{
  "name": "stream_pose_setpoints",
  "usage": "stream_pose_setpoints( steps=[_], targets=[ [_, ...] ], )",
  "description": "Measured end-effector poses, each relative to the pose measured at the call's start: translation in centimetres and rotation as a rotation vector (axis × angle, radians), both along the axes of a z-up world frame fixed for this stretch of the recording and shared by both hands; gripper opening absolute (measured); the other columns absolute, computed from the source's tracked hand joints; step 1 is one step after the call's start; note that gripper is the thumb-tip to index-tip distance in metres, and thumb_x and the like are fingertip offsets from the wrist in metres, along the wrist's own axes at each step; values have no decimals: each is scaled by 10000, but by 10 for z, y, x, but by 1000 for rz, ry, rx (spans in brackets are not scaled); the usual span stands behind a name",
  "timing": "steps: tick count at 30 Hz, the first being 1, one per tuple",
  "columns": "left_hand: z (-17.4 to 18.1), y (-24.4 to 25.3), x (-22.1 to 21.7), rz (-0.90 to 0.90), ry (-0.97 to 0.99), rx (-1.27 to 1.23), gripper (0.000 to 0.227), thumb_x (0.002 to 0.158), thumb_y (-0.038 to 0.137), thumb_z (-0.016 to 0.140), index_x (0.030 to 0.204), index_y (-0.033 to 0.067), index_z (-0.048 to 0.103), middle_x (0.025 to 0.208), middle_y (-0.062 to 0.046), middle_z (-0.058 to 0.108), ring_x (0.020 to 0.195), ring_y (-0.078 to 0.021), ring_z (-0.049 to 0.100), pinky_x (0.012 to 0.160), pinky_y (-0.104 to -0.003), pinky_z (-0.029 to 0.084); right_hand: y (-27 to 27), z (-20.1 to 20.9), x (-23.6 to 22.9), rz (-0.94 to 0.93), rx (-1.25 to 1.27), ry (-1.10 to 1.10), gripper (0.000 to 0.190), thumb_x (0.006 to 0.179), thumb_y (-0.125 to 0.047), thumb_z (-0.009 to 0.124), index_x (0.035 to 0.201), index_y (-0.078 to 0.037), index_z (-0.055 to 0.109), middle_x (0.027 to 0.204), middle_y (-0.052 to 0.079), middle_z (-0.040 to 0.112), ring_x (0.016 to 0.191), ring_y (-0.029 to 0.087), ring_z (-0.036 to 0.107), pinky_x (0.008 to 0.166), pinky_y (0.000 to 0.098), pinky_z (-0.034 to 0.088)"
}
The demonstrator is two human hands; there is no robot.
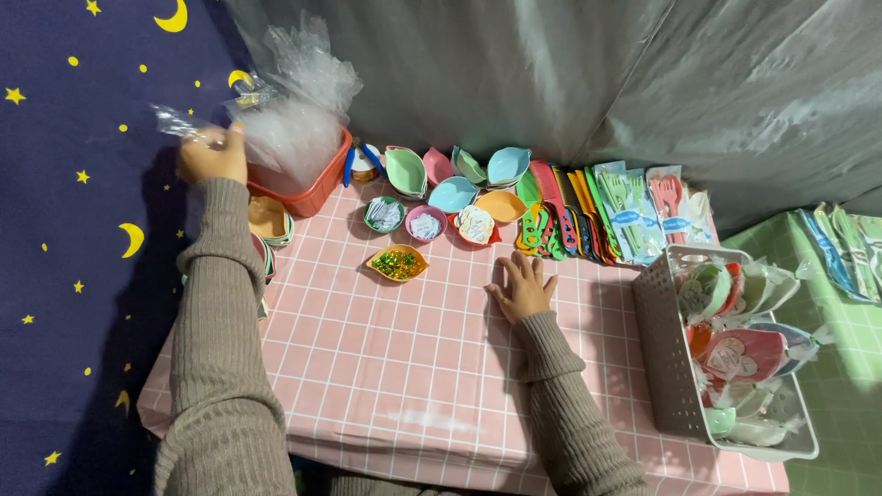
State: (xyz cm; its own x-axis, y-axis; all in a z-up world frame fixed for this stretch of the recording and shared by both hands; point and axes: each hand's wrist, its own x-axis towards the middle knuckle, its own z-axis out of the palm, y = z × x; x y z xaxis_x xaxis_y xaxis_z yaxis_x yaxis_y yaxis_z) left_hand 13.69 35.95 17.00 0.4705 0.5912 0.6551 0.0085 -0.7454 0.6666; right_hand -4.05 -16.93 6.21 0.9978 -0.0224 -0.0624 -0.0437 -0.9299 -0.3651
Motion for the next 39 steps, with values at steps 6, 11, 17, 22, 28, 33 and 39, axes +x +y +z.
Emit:
stream_pose_setpoints(
  steps=[6,11,17,22,28,33,39],
  targets=[
    [66,-66,-53,-661,-618,-900,436,794,-125,787,1005,146,518,1056,-136,704,915,-237,711,791,-433,662,0,3,0,-5,20,-7,599,918,-597,579,1461,-400,424,1639,-35,233,1525,363,114,1154,729,95],
    [97,-175,-178,-991,-124,-997,344,876,-14,711,1135,123,531,1066,-63,653,1017,-184,692,876,-397,647,2,4,-3,-25,15,-9,578,922,-583,578,1453,-403,434,1631,-30,265,1524,351,139,1148,739,80],
    [27,-227,-199,-1264,223,-875,261,795,-28,787,1036,-27,688,886,-145,715,685,-223,738,602,-349,667,-8,-18,6,-66,7,-142,380,925,-520,598,1284,-397,599,1472,-97,514,1416,250,347,1127,740,152],
    [-29,-277,-183,-1370,300,-923,344,796,21,802,1115,-10,676,876,-152,716,565,-248,721,458,-347,643,-17,-26,8,-141,37,-328,247,942,-515,574,1126,-398,690,1256,-143,668,1237,190,562,1136,701,202],
    [-78,-338,-178,-1396,401,-884,305,835,-2,735,1129,-17,655,918,-184,725,503,-222,690,400,-290,601,-12,6,2,-94,1421,-392,585,1057,-542,411,1215,-49,682,1122,123,681,965,215,641,990,460,496],
    [-104,-350,-189,-1371,460,-886,255,864,116,773,1075,17,670,860,-218,725,530,-260,711,332,-283,562,-19,5,7,-91,1245,-415,230,842,-55,798,1067,-43,751,772,133,715,613,150,650,667,296,582],
    [-156,-345,-154,-1235,275,-901,305,867,160,783,1090,18,631,903,-174,677,644,-228,720,492,-315,632,-5,7,5,-52,1346,-380,297,792,52,776,1076,-27,740,756,100,679,587,138,627,577,265,553]
  ],
)
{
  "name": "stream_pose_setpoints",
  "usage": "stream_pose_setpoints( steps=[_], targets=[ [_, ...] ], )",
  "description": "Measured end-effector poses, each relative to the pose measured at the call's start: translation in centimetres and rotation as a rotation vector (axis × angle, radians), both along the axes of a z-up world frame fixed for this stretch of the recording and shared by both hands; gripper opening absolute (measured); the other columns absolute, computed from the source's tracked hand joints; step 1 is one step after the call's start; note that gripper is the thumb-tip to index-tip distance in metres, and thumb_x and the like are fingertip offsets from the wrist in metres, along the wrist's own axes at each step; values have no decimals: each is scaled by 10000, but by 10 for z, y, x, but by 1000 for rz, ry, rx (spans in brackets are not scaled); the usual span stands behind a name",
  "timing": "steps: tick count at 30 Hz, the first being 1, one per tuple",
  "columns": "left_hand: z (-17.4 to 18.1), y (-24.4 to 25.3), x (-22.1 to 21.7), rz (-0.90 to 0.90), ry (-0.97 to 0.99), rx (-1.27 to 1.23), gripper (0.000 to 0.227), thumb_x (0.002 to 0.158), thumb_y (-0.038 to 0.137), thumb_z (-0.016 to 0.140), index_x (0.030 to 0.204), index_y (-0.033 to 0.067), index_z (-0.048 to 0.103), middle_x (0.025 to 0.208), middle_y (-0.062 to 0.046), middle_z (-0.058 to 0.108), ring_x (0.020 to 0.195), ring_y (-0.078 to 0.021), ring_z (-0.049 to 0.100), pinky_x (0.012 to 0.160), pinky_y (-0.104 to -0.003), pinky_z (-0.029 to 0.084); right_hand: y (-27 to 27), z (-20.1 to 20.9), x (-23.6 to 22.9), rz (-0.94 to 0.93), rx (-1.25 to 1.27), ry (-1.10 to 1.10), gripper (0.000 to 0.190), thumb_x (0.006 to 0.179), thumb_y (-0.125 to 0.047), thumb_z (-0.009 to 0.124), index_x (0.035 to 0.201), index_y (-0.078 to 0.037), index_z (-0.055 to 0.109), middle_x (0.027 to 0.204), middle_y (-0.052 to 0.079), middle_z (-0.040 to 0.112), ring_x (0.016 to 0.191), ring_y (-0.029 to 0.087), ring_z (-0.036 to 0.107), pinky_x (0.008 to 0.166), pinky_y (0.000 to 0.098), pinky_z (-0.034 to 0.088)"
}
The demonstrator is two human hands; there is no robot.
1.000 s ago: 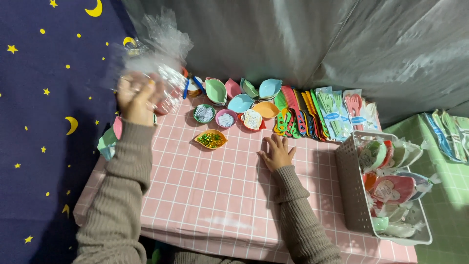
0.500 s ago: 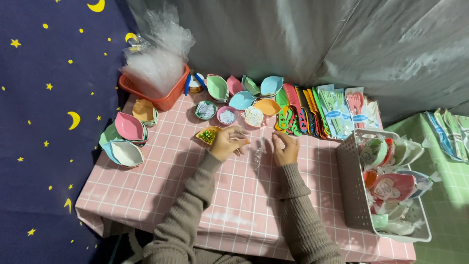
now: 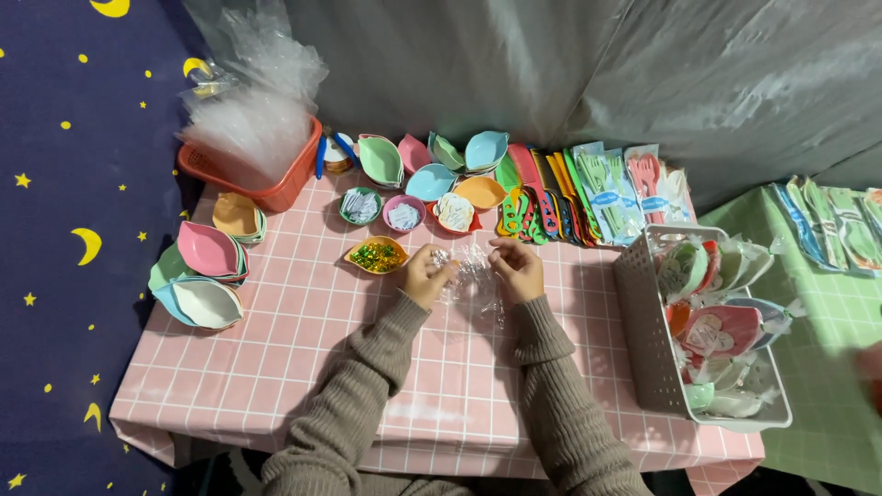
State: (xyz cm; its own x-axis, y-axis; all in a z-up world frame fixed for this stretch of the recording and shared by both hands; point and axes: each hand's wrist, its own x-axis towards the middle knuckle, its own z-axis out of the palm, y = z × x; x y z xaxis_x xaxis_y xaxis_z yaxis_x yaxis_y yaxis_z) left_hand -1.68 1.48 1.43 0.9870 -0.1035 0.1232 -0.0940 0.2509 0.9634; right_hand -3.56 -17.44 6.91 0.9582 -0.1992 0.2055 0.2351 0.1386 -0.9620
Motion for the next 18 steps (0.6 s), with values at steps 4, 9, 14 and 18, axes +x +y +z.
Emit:
stream_pose_setpoints(
  steps=[4,9,14,18],
  targets=[
    [28,17,0,43,-46,10,314,867,101,790,1116,15,619,880,-155,645,679,-199,701,538,-345,641,10,11,-9,18,4,36,382,751,113,717,1100,-41,729,787,68,662,619,102,601,577,235,525],
    [47,14,-14,-47,-76,-12,373,827,31,795,1150,22,609,895,-140,648,675,-182,690,511,-319,650,11,8,-8,54,-18,6,429,762,147,651,1141,-45,716,803,81,650,632,130,617,578,251,528],
    [28,15,-6,-75,-90,48,288,826,27,789,1081,54,658,811,-102,654,627,-150,682,513,-275,630,14,20,-13,101,21,27,404,773,90,716,1159,-27,702,855,99,647,670,118,606,592,253,541],
    [47,11,-22,-101,-57,50,240,847,17,760,1067,59,673,763,-120,643,588,-195,693,495,-302,637,12,-4,-6,116,-69,31,281,797,37,773,1067,-37,750,795,48,640,638,59,576,541,211,520]
  ],
)
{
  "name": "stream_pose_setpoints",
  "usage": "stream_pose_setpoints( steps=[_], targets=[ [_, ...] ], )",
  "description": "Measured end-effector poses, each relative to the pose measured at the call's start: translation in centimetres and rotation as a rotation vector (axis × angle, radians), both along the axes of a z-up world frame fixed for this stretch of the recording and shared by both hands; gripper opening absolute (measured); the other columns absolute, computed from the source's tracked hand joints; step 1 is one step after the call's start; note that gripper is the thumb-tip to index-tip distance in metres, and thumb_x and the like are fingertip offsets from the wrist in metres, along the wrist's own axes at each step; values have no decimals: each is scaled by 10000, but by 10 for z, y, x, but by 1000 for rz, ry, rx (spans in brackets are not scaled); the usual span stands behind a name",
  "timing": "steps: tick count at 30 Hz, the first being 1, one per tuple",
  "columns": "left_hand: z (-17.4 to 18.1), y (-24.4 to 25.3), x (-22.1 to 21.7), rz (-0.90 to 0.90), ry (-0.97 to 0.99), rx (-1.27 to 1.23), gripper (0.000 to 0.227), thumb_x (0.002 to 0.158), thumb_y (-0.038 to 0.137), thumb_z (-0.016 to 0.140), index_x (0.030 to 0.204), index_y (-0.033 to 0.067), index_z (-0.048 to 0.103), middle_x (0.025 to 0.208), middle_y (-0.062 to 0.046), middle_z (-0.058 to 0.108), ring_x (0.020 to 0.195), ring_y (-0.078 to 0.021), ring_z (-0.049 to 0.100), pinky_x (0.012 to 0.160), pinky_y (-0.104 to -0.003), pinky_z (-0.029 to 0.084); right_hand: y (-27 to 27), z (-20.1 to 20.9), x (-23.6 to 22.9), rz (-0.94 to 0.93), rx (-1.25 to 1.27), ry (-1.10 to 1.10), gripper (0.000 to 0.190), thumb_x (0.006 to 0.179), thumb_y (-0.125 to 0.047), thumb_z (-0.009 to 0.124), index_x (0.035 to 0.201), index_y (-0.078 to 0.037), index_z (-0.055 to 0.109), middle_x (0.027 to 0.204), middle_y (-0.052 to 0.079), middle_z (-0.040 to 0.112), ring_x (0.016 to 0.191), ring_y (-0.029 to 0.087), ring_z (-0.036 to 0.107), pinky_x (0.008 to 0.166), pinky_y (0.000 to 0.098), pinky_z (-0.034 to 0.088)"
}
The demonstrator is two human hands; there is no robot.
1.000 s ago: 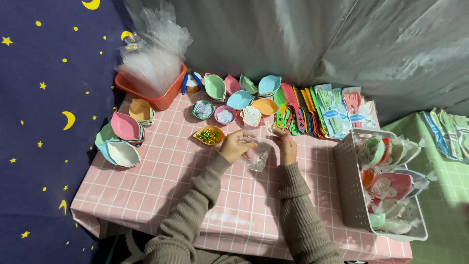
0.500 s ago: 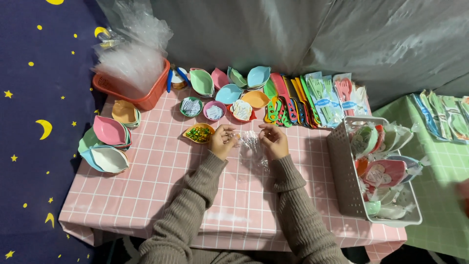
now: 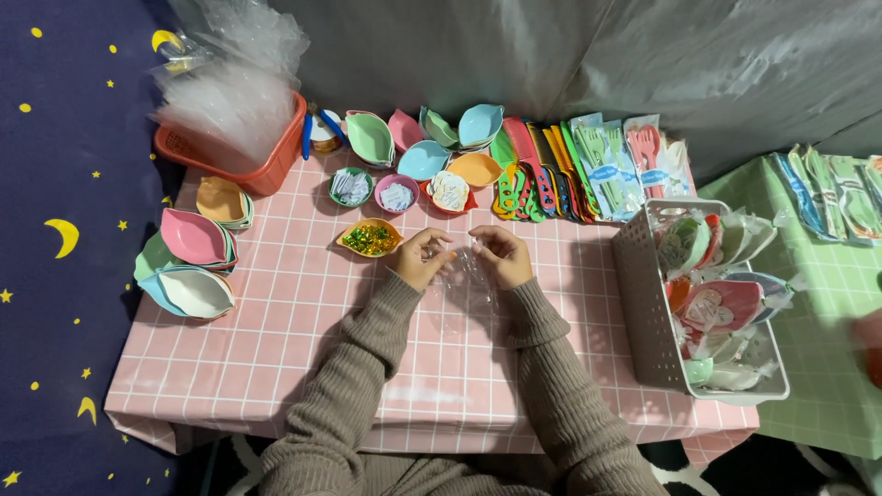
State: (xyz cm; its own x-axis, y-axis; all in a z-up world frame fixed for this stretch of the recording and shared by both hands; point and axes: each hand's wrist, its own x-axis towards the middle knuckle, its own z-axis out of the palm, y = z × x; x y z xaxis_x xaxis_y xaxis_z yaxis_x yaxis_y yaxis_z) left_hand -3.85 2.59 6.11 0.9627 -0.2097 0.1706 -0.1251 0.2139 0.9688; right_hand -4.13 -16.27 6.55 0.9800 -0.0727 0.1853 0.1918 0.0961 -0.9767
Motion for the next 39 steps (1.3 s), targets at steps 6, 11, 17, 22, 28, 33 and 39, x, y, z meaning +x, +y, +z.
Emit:
stream_pose_setpoints(
  steps=[6,11,17,22,28,33,39],
  targets=[
    [1,3,5,-58,-93,102,208,889,28,708,1090,77,681,762,-101,604,587,-202,704,496,-291,624,3,24,-9,121,42,2,278,834,28,741,1107,-24,719,758,34,591,630,70,565,573,214,508],
    [13,2,0,-111,-41,22,127,920,29,679,1046,44,682,821,-159,663,558,-240,711,487,-322,635,1,26,-8,217,54,-22,224,870,-24,719,1091,6,710,787,56,614,663,86,583,602,228,507],
    [10,5,-3,-153,-43,43,91,930,41,663,1015,12,652,913,-171,660,542,-249,705,486,-305,634,-17,-8,4,342,-45,-95,94,875,-77,739,896,10,707,878,146,640,800,195,591,725,312,492],
    [1,8,7,-152,-68,107,108,930,123,696,938,37,631,895,-106,655,527,-200,697,461,-234,610,-14,-13,1,395,-88,-88,175,929,-127,703,819,6,670,880,152,624,862,223,576,797,332,462],
    [9,16,11,-150,-239,76,243,866,240,806,777,79,647,1115,-79,647,631,-39,542,535,-158,511,-14,-8,-1,406,-130,-23,250,954,-165,675,752,-19,674,854,125,627,809,188,537,739,308,430],
    [7,14,10,-196,-182,50,136,878,169,773,826,93,673,674,29,584,583,5,494,484,-150,401,-12,-2,-4,453,-98,-43,267,965,-167,658,745,-19,636,845,127,599,806,186,521,745,311,417],
    [11,22,8,-76,-188,207,125,856,174,767,958,124,716,675,14,623,510,-8,452,454,-154,359,-14,9,-6,460,-66,-53,309,995,-165,628,726,-12,620,787,121,592,770,189,536,726,301,411]
  ],
)
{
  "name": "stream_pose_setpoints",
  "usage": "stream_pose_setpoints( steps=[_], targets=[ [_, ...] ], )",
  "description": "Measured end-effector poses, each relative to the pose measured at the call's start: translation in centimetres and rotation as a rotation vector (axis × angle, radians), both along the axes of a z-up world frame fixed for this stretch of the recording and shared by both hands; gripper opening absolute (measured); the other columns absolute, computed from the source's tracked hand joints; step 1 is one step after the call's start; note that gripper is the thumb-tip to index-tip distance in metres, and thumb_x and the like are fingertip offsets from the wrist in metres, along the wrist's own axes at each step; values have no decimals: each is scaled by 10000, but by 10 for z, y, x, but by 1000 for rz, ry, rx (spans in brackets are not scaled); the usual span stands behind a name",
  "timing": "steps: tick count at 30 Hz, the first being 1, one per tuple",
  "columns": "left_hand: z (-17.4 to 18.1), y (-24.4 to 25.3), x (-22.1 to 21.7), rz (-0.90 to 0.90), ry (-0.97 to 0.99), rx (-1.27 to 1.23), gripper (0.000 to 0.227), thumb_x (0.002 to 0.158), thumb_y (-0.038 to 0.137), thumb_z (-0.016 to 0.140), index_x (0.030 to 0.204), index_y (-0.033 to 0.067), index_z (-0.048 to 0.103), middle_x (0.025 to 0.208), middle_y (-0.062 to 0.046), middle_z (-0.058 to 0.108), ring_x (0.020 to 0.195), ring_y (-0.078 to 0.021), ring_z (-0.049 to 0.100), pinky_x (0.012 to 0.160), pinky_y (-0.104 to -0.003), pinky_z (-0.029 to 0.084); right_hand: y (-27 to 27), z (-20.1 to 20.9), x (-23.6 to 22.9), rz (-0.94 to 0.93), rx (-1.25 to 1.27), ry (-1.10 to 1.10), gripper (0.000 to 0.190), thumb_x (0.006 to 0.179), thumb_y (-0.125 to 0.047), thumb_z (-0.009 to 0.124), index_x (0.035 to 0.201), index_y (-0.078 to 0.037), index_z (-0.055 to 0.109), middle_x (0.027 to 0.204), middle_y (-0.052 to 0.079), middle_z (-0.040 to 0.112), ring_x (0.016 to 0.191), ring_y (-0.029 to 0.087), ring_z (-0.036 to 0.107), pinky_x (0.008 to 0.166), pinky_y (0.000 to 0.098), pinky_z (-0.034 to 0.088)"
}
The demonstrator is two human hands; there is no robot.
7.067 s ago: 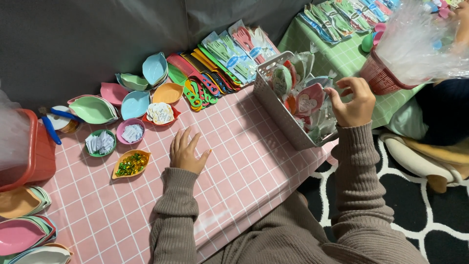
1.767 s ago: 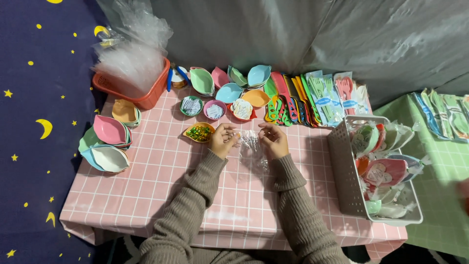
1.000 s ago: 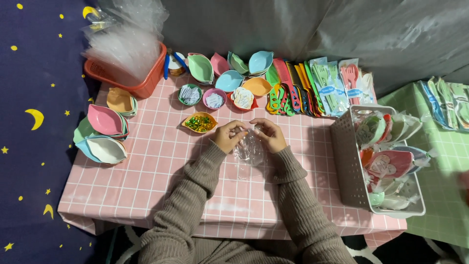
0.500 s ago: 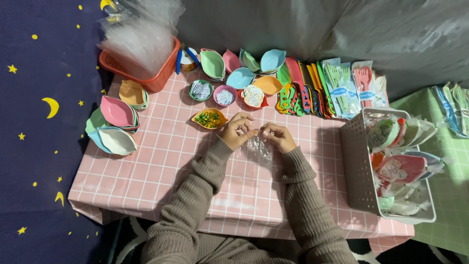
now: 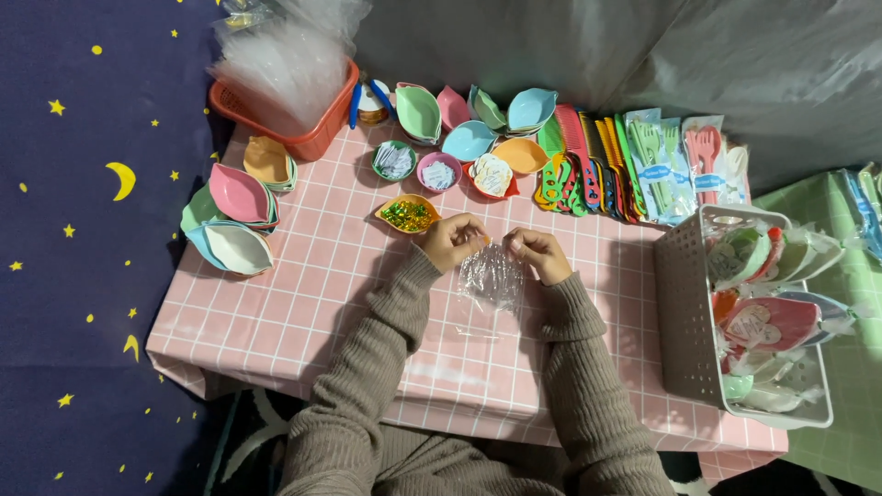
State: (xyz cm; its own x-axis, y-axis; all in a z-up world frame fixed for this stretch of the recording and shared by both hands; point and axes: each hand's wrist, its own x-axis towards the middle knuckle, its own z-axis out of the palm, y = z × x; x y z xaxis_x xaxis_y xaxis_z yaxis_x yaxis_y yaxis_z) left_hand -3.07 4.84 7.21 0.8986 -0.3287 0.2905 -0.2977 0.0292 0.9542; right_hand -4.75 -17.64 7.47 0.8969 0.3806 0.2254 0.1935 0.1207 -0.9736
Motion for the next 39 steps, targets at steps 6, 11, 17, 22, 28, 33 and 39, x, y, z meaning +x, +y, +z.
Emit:
stream_pose_setpoints(
  steps=[6,11,17,22,28,33,39],
  targets=[
    [15,46,-5,430,-502,184,346,864,269,778,1146,91,685,935,-106,656,646,-267,659,539,-315,541,-1,-21,6,-31,-23,44,292,982,-136,627,731,12,619,779,145,607,749,191,517,709,306,394],
    [64,177,-35,850,-670,586,91,898,132,711,987,152,703,939,-17,661,813,-260,662,731,-343,513,-3,-19,7,-18,-33,67,292,985,-150,631,737,3,632,760,121,597,733,170,491,700,273,380],
    [25,309,-70,1084,-473,1239,248,754,224,800,967,288,691,947,78,617,866,-236,639,827,-409,491,2,-7,5,-33,-77,84,297,985,-191,641,752,-9,667,773,108,628,731,156,486,716,253,385],
    [58,255,-111,1059,-434,1257,429,694,519,848,849,147,701,927,-46,677,974,-299,615,982,-507,380,3,-9,4,-39,-102,89,302,990,-200,646,746,-23,661,781,92,627,733,145,479,706,251,383],
    [1,242,-103,1158,-674,1147,267,816,382,824,835,194,635,924,38,632,993,-215,616,1060,-517,319,2,-10,2,-81,-127,144,259,967,-209,668,767,-46,681,728,49,616,670,106,468,650,219,363],
    [32,239,-122,1400,-762,1052,421,1124,517,409,892,252,639,969,94,657,994,-193,608,894,-406,420,6,-4,0,-77,-140,164,263,963,-228,675,755,-67,672,684,18,570,636,84,444,599,212,340],
    [51,229,-121,1297,-838,702,329,1126,302,531,918,97,681,863,-20,637,773,-244,658,763,-307,547,9,-4,1,-117,-95,206,261,937,-252,702,769,-53,703,630,20,550,597,87,437,583,209,315]
  ],
)
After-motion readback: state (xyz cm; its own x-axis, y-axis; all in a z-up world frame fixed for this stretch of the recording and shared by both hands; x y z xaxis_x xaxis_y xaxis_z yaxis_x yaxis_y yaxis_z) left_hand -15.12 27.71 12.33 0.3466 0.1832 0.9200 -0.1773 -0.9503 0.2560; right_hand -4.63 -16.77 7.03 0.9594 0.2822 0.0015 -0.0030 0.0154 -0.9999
